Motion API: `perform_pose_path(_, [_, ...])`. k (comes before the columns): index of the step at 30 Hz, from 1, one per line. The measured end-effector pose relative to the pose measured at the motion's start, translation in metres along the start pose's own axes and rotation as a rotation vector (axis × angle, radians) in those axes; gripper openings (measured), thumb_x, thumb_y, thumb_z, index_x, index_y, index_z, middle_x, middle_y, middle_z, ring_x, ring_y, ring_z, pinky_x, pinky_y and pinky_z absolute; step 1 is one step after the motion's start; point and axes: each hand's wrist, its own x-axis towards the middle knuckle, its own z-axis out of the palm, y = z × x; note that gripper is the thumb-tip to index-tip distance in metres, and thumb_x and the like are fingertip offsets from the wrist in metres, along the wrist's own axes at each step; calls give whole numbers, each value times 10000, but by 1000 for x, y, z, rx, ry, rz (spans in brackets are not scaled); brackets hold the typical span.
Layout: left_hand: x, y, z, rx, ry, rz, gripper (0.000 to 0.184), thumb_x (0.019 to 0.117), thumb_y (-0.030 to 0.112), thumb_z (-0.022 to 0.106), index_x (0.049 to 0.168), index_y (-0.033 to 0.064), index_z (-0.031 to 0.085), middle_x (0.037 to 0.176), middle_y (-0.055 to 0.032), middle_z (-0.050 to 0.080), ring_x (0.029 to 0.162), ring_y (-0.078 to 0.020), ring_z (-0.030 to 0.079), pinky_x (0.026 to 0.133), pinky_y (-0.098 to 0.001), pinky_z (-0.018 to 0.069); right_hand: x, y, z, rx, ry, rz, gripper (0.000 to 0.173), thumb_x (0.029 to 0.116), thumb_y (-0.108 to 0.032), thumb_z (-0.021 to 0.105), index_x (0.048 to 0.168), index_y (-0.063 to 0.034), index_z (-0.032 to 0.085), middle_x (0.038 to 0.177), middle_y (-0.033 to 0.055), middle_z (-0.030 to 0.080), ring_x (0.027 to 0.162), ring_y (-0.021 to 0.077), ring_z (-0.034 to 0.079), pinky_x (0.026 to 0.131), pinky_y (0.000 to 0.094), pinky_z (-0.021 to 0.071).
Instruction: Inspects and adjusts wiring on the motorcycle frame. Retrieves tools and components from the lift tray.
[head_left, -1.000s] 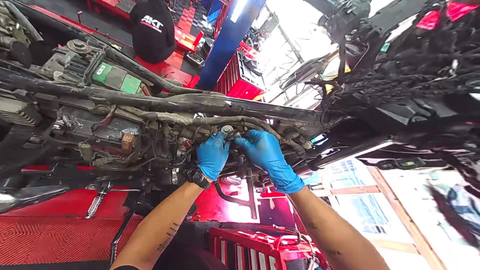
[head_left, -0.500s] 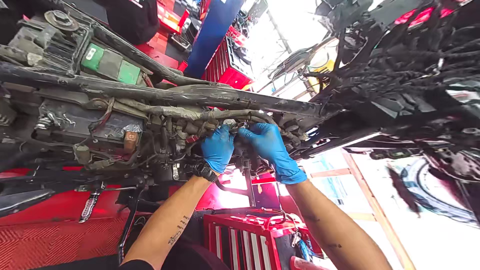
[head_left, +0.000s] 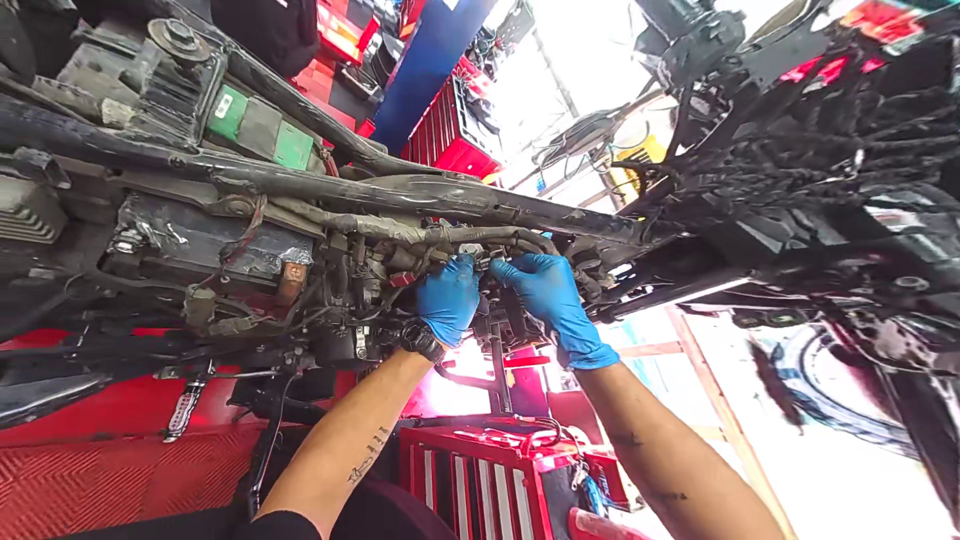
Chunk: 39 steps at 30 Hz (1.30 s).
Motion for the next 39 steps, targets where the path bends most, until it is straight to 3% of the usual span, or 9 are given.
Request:
perform_pose_path(5, [-1,-2,-2,-55,-41,-1,301,979,275,655,1195,91,755,1099,-159,765,948,-386,748,779,-585,591,-7,3,4,-6,31,-92,281,950,-294,726,1060,-39,762,1036,142,747,974,227,714,921,504,545])
perform_pose_path(8, [1,-3,-2,-99,-58,-15,275,978,258,665,1175,93,762,1067,-156,767,945,-368,749,783,-567,596,-6,-3,1,-35,19,-68,356,977,-380,694,940,-27,728,840,91,686,756,158,627,746,453,510])
perform_pose_path(15, [3,-2,-8,-71,-146,-12,285,1004,251,634,1215,93,742,1088,-155,760,974,-352,744,798,-545,596,-7,-3,-1,-17,-10,-31,347,964,-375,716,960,-28,703,847,71,656,752,118,585,738,402,489])
perform_pose_path(19, [3,-1,-10,-71,-148,1,287,1011,247,623,1222,90,739,1090,-145,760,977,-338,744,795,-530,598,-12,8,9,-97,70,-201,337,944,-269,727,1093,33,719,1050,261,711,998,383,690,906,635,491])
perform_pose_path(23, [3,-4,-9,-90,-156,-7,291,1015,253,622,1226,90,738,1087,-150,758,984,-339,740,802,-530,597,-9,4,4,-6,35,-105,376,974,-400,692,928,-27,695,801,48,636,704,95,578,696,378,499])
perform_pose_path(28, [2,-2,-4,-107,-80,7,273,992,237,649,1197,92,755,1071,-147,766,958,-342,747,778,-539,597,-8,11,2,87,-4,-138,243,955,-191,715,1104,1,719,1033,100,711,882,18,633,832,249,521])
perform_pose_path(31, [0,-7,2,-127,22,36,232,958,222,691,1130,96,783,1025,-132,776,903,-334,756,741,-529,604,-5,7,2,62,-6,-63,320,974,-359,699,993,-40,717,842,25,668,729,43,601,720,306,519])
perform_pose_path(35, [0,-2,4,-98,-3,2,260,954,267,693,1151,117,773,1046,-137,773,925,-359,752,747,-569,594,-7,9,1,63,-18,-130,279,952,-188,726,1133,23,711,1081,161,721,966,155,693,911,380,554])
perform_pose_path(39, [1,0,0,-74,-28,-31,292,957,273,692,1180,99,763,1056,-161,770,926,-389,748,754,-588,588,-3,1,0,123,0,10,301,948,-345,741,829,-79,666,723,-33,600,644,18,546,656,266,472])
